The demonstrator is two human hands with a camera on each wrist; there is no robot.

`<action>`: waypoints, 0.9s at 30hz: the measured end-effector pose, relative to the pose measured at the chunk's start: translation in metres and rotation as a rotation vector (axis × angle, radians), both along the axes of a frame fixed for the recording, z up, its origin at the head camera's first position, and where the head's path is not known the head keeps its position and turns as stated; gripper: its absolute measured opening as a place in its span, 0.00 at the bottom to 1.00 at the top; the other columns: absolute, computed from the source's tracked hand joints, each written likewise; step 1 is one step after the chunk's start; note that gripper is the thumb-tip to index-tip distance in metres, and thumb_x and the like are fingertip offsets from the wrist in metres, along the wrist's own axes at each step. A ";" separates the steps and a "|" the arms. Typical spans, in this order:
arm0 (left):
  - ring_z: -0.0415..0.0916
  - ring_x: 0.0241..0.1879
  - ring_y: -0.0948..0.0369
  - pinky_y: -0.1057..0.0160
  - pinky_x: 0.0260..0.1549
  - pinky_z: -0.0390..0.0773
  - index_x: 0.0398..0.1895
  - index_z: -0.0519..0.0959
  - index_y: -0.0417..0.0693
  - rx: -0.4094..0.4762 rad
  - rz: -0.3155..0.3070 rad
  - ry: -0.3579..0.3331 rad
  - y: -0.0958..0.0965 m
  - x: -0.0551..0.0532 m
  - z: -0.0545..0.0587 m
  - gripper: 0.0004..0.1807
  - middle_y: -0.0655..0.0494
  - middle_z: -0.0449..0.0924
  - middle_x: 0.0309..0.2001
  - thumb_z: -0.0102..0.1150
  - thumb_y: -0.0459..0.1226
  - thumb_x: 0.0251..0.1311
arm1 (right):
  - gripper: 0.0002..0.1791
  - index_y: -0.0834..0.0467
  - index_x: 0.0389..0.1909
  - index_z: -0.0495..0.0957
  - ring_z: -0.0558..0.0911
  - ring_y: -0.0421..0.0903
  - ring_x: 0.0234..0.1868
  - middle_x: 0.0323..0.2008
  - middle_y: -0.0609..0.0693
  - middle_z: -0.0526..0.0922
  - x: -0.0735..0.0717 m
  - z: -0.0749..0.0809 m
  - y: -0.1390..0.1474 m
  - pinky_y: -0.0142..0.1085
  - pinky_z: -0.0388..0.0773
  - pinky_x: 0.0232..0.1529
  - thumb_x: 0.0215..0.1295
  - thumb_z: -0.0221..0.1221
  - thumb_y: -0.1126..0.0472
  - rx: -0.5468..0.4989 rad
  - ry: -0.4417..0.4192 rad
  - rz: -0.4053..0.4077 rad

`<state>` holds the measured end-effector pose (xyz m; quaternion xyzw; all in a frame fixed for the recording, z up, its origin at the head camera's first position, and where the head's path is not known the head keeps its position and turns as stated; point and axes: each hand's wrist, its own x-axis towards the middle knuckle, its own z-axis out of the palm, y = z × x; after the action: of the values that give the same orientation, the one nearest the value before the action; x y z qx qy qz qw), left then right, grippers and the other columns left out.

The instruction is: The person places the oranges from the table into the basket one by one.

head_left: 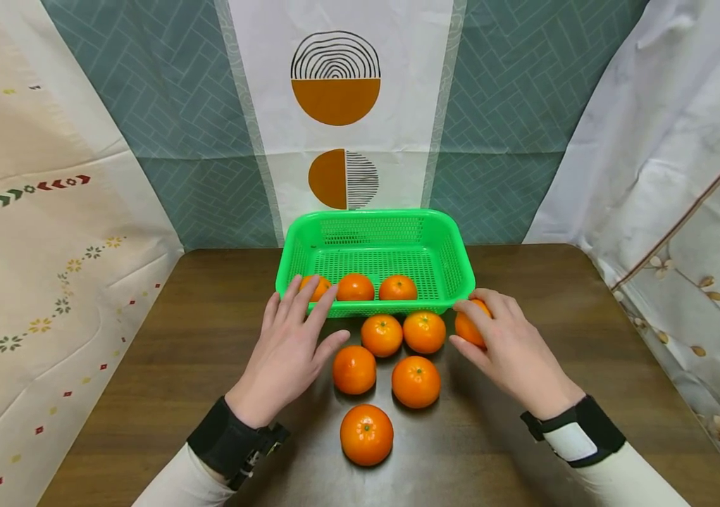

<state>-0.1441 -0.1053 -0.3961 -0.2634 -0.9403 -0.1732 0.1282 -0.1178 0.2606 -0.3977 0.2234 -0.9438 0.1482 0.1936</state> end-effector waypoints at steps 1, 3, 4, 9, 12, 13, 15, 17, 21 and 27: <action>0.42 0.88 0.40 0.28 0.80 0.45 0.88 0.63 0.52 -0.002 0.000 0.004 0.000 0.000 0.000 0.41 0.42 0.56 0.87 0.59 0.59 0.81 | 0.28 0.60 0.62 0.81 0.76 0.66 0.60 0.61 0.63 0.76 -0.002 0.002 0.000 0.60 0.87 0.51 0.67 0.79 0.55 0.001 0.007 0.006; 0.43 0.88 0.40 0.27 0.80 0.46 0.88 0.63 0.52 -0.003 -0.002 0.008 0.001 -0.001 0.001 0.41 0.42 0.56 0.87 0.59 0.58 0.81 | 0.28 0.60 0.62 0.81 0.76 0.67 0.60 0.60 0.63 0.76 -0.007 0.007 -0.001 0.60 0.87 0.51 0.67 0.79 0.55 0.005 0.018 0.014; 0.43 0.88 0.40 0.27 0.80 0.46 0.88 0.64 0.51 -0.004 -0.003 0.010 0.001 -0.001 0.001 0.41 0.42 0.56 0.87 0.59 0.58 0.81 | 0.28 0.61 0.62 0.81 0.76 0.67 0.59 0.60 0.63 0.76 -0.009 0.009 -0.002 0.60 0.87 0.50 0.66 0.79 0.56 0.007 0.021 0.016; 0.44 0.87 0.39 0.27 0.80 0.46 0.88 0.64 0.51 -0.009 -0.003 0.021 0.002 -0.001 0.003 0.41 0.41 0.56 0.86 0.60 0.58 0.81 | 0.29 0.61 0.63 0.81 0.75 0.66 0.60 0.60 0.63 0.76 -0.018 0.017 -0.007 0.58 0.86 0.52 0.66 0.80 0.56 0.016 0.014 0.026; 0.45 0.87 0.38 0.26 0.79 0.48 0.88 0.65 0.51 -0.007 -0.005 0.037 0.002 -0.002 0.003 0.41 0.40 0.57 0.86 0.60 0.58 0.80 | 0.29 0.61 0.64 0.81 0.76 0.66 0.60 0.59 0.63 0.77 -0.023 0.020 -0.011 0.57 0.86 0.53 0.67 0.79 0.57 0.016 0.009 0.031; 0.45 0.87 0.38 0.26 0.79 0.48 0.87 0.65 0.51 -0.003 -0.007 0.042 0.003 -0.003 0.004 0.41 0.40 0.57 0.86 0.61 0.58 0.80 | 0.29 0.61 0.64 0.81 0.76 0.66 0.60 0.59 0.63 0.77 -0.025 0.021 -0.012 0.56 0.86 0.53 0.67 0.79 0.57 0.017 0.008 0.032; 0.46 0.87 0.38 0.26 0.79 0.49 0.87 0.65 0.51 0.005 -0.011 0.048 0.004 -0.004 0.004 0.41 0.40 0.58 0.86 0.61 0.58 0.80 | 0.28 0.61 0.64 0.81 0.76 0.66 0.60 0.59 0.63 0.77 -0.029 0.022 -0.013 0.56 0.86 0.53 0.68 0.79 0.57 0.016 0.002 0.032; 0.46 0.87 0.37 0.25 0.78 0.49 0.87 0.66 0.51 0.009 -0.012 0.051 0.004 -0.005 0.005 0.41 0.40 0.58 0.85 0.62 0.58 0.79 | 0.28 0.61 0.65 0.81 0.76 0.66 0.60 0.60 0.63 0.77 -0.032 0.023 -0.014 0.57 0.86 0.53 0.69 0.78 0.56 0.021 -0.006 0.031; 0.47 0.86 0.37 0.26 0.79 0.48 0.87 0.66 0.51 0.005 -0.006 0.045 0.005 -0.006 0.006 0.41 0.40 0.57 0.86 0.62 0.58 0.79 | 0.28 0.61 0.66 0.81 0.76 0.65 0.60 0.60 0.63 0.77 -0.040 0.023 -0.016 0.58 0.85 0.53 0.71 0.77 0.54 0.027 -0.029 0.030; 0.46 0.86 0.37 0.27 0.79 0.47 0.87 0.66 0.50 -0.002 -0.003 0.046 0.005 -0.007 0.008 0.41 0.40 0.58 0.86 0.63 0.58 0.79 | 0.29 0.60 0.66 0.80 0.77 0.65 0.57 0.59 0.62 0.77 -0.050 0.021 -0.016 0.57 0.86 0.48 0.71 0.77 0.52 0.031 -0.036 0.025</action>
<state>-0.1515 -0.1002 -0.3877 -0.2690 -0.9369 -0.1664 0.1490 -0.1677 0.2450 -0.3770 0.2354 -0.9464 0.1401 0.1711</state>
